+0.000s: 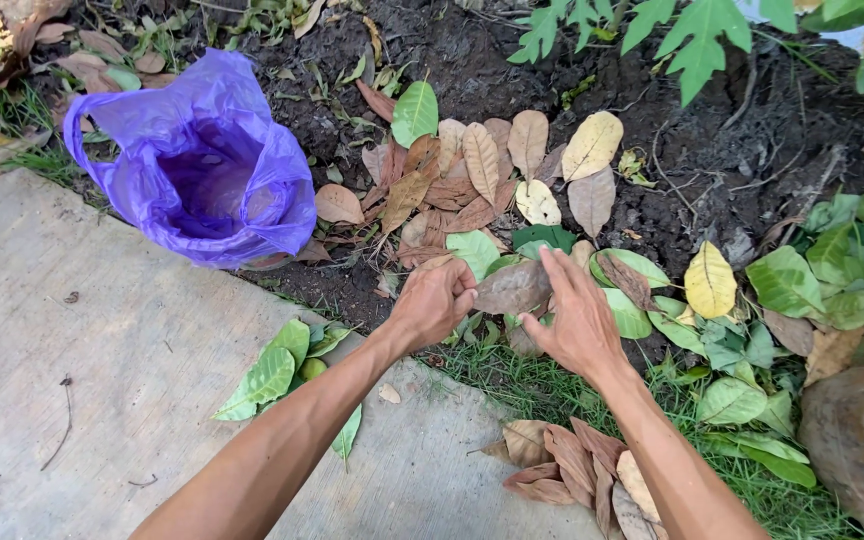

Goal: Pick and sort green and brown leaves from a garden bed.

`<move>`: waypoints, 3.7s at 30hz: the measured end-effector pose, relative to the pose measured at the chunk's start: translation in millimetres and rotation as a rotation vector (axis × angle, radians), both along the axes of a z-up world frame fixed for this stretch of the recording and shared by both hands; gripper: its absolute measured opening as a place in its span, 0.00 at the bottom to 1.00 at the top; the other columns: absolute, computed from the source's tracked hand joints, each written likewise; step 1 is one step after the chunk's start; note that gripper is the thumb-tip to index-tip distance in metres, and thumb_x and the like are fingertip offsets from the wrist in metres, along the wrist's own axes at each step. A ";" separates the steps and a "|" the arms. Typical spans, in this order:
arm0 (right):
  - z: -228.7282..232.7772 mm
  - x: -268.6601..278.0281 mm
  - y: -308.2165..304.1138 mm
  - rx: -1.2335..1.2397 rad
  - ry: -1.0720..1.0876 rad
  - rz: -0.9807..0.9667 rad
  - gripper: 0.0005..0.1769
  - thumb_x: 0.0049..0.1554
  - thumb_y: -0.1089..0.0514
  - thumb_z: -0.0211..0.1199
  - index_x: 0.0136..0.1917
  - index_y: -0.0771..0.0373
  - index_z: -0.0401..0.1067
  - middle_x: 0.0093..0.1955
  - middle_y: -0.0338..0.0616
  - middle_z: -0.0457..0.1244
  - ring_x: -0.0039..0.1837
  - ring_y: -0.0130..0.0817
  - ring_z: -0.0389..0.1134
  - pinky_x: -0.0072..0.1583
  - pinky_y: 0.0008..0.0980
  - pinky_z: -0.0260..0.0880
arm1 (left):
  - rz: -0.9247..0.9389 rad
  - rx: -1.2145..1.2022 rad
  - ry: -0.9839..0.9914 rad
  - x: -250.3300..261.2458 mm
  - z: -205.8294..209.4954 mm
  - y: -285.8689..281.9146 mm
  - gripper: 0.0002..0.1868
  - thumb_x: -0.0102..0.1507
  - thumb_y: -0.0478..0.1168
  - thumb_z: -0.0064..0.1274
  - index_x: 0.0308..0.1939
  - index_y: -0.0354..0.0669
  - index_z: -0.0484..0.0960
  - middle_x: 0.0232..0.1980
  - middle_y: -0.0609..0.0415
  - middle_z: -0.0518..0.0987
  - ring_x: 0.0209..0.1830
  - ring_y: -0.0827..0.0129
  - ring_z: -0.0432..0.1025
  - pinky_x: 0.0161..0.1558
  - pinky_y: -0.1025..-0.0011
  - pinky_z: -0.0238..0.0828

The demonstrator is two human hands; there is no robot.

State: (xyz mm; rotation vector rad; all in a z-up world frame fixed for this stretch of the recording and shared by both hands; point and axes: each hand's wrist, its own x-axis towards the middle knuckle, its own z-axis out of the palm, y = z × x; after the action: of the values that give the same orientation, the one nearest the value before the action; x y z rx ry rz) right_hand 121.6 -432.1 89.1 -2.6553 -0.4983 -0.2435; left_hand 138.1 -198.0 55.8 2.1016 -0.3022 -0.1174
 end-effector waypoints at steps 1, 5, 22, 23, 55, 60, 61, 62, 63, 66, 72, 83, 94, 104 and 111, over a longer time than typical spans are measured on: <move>7.1 -3.6 0.1 0.001 -0.008 -0.011 0.54 0.42 0.52 0.73 0.77 0.66 0.55 0.73 0.66 0.56 0.71 0.60 0.56 0.67 0.52 0.56 | -0.011 0.001 -0.008 -3.3 6.1 0.3 0.07 0.61 0.38 0.55 0.37 0.38 0.77 0.30 0.52 0.79 0.32 0.63 0.75 0.42 0.62 0.72; 33.1 -12.1 -2.0 -0.054 0.055 0.008 0.43 0.47 0.53 0.72 0.73 0.62 0.63 0.63 0.57 0.63 0.64 0.54 0.64 0.63 0.49 0.63 | -0.088 0.015 -0.043 -10.0 22.5 3.7 0.06 0.61 0.37 0.54 0.39 0.38 0.77 0.28 0.53 0.80 0.31 0.63 0.75 0.41 0.62 0.72; 106.0 -30.2 -76.0 0.163 0.160 -0.167 0.13 0.50 0.57 0.71 0.47 0.66 0.77 0.41 0.45 0.68 0.39 0.34 0.68 0.43 0.36 0.69 | -0.349 0.384 -0.102 14.0 139.6 -61.8 0.11 0.61 0.43 0.56 0.43 0.42 0.84 0.36 0.46 0.85 0.42 0.53 0.80 0.47 0.56 0.75; 102.0 -35.2 -84.1 0.209 0.203 -0.241 0.13 0.50 0.57 0.71 0.47 0.65 0.78 0.38 0.44 0.68 0.37 0.31 0.67 0.42 0.36 0.68 | -0.378 0.379 -0.090 15.2 135.7 -73.1 0.11 0.62 0.43 0.56 0.44 0.42 0.83 0.36 0.46 0.85 0.42 0.53 0.81 0.47 0.56 0.75; -74.0 -148.6 -212.7 0.120 1.016 -0.626 0.16 0.57 0.57 0.65 0.59 0.57 0.74 0.41 0.45 0.71 0.40 0.42 0.67 0.47 0.47 0.75 | -0.654 0.493 0.170 -84.9 -58.1 -196.6 0.08 0.64 0.41 0.51 0.45 0.51 0.83 0.34 0.54 0.86 0.39 0.62 0.79 0.62 0.59 0.59; -75.0 -148.7 -219.9 -0.022 0.869 -0.545 0.23 0.53 0.51 0.70 0.60 0.59 0.74 0.52 0.43 0.69 0.51 0.39 0.72 0.55 0.43 0.74 | -0.610 0.432 -0.074 -88.1 -54.1 -188.0 0.07 0.57 0.43 0.59 0.36 0.46 0.85 0.45 0.54 0.82 0.52 0.58 0.71 0.55 0.59 0.62; -72.1 -145.7 -219.9 -0.023 0.867 -0.541 0.23 0.53 0.51 0.70 0.60 0.59 0.74 0.52 0.43 0.69 0.51 0.39 0.72 0.55 0.43 0.74 | -0.605 0.433 -0.075 -85.6 -54.7 -185.3 0.07 0.57 0.43 0.59 0.36 0.46 0.85 0.45 0.54 0.82 0.52 0.58 0.71 0.55 0.59 0.62; -68.9 -142.6 -219.6 -0.037 0.851 -0.560 0.24 0.53 0.50 0.69 0.61 0.58 0.74 0.53 0.44 0.70 0.53 0.41 0.73 0.56 0.44 0.74 | -0.590 0.438 -0.074 -83.1 -55.0 -182.3 0.08 0.58 0.43 0.59 0.37 0.47 0.85 0.46 0.54 0.82 0.53 0.57 0.71 0.56 0.58 0.62; -65.6 -139.5 -219.1 -0.052 0.838 -0.578 0.26 0.52 0.50 0.68 0.62 0.58 0.74 0.55 0.45 0.70 0.55 0.42 0.73 0.57 0.44 0.74 | -0.574 0.443 -0.072 -80.9 -55.3 -179.0 0.08 0.58 0.44 0.58 0.39 0.47 0.85 0.48 0.54 0.81 0.55 0.57 0.71 0.57 0.57 0.62; -65.9 -126.3 -216.8 -0.103 0.789 -0.552 0.25 0.54 0.50 0.67 0.64 0.56 0.73 0.56 0.45 0.71 0.55 0.43 0.74 0.59 0.44 0.72 | -0.564 0.508 -0.066 -68.6 -47.1 -163.5 0.09 0.59 0.45 0.57 0.39 0.48 0.85 0.47 0.52 0.81 0.53 0.57 0.73 0.57 0.58 0.63; -32.9 -94.7 -170.1 -0.214 0.537 -0.368 0.24 0.54 0.51 0.65 0.63 0.58 0.72 0.56 0.48 0.69 0.60 0.48 0.70 0.60 0.48 0.70 | -0.478 0.583 -0.065 -40.2 -59.6 -108.4 0.10 0.61 0.46 0.55 0.41 0.49 0.85 0.39 0.49 0.85 0.48 0.53 0.77 0.56 0.55 0.67; -53.2 -32.4 -104.0 -0.178 0.301 -0.082 0.31 0.53 0.51 0.65 0.68 0.61 0.68 0.64 0.55 0.64 0.67 0.54 0.64 0.72 0.49 0.58 | -0.235 0.471 0.062 0.6 -61.9 -67.1 0.14 0.63 0.47 0.54 0.48 0.45 0.83 0.39 0.49 0.85 0.44 0.52 0.78 0.53 0.56 0.69; -92.9 9.0 -71.4 -0.121 0.522 -0.117 0.38 0.54 0.49 0.63 0.75 0.59 0.60 0.70 0.57 0.60 0.71 0.53 0.61 0.71 0.47 0.61 | -0.056 0.220 0.304 28.7 -94.5 -80.3 0.24 0.60 0.42 0.56 0.61 0.42 0.76 0.49 0.46 0.83 0.48 0.56 0.78 0.51 0.59 0.74; -123.4 26.6 -58.1 -0.020 0.565 -0.065 0.41 0.51 0.51 0.66 0.76 0.60 0.59 0.71 0.54 0.58 0.72 0.51 0.60 0.71 0.45 0.61 | 0.016 0.001 0.429 31.9 -133.6 -95.1 0.25 0.60 0.39 0.58 0.61 0.39 0.78 0.51 0.45 0.83 0.45 0.61 0.79 0.49 0.65 0.76; -126.2 28.1 -54.1 -0.011 0.541 -0.026 0.38 0.49 0.52 0.67 0.72 0.63 0.65 0.70 0.52 0.59 0.69 0.51 0.62 0.69 0.44 0.62 | -0.036 -0.026 0.350 29.3 -147.8 -91.6 0.23 0.60 0.38 0.58 0.60 0.37 0.80 0.50 0.44 0.84 0.43 0.62 0.79 0.48 0.65 0.77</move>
State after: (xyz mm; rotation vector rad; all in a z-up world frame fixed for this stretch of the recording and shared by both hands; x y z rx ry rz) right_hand 149.6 -486.2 -37.1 -2.5865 -0.2843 0.4616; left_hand 167.4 -289.6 -92.0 2.0069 -0.1290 -0.4932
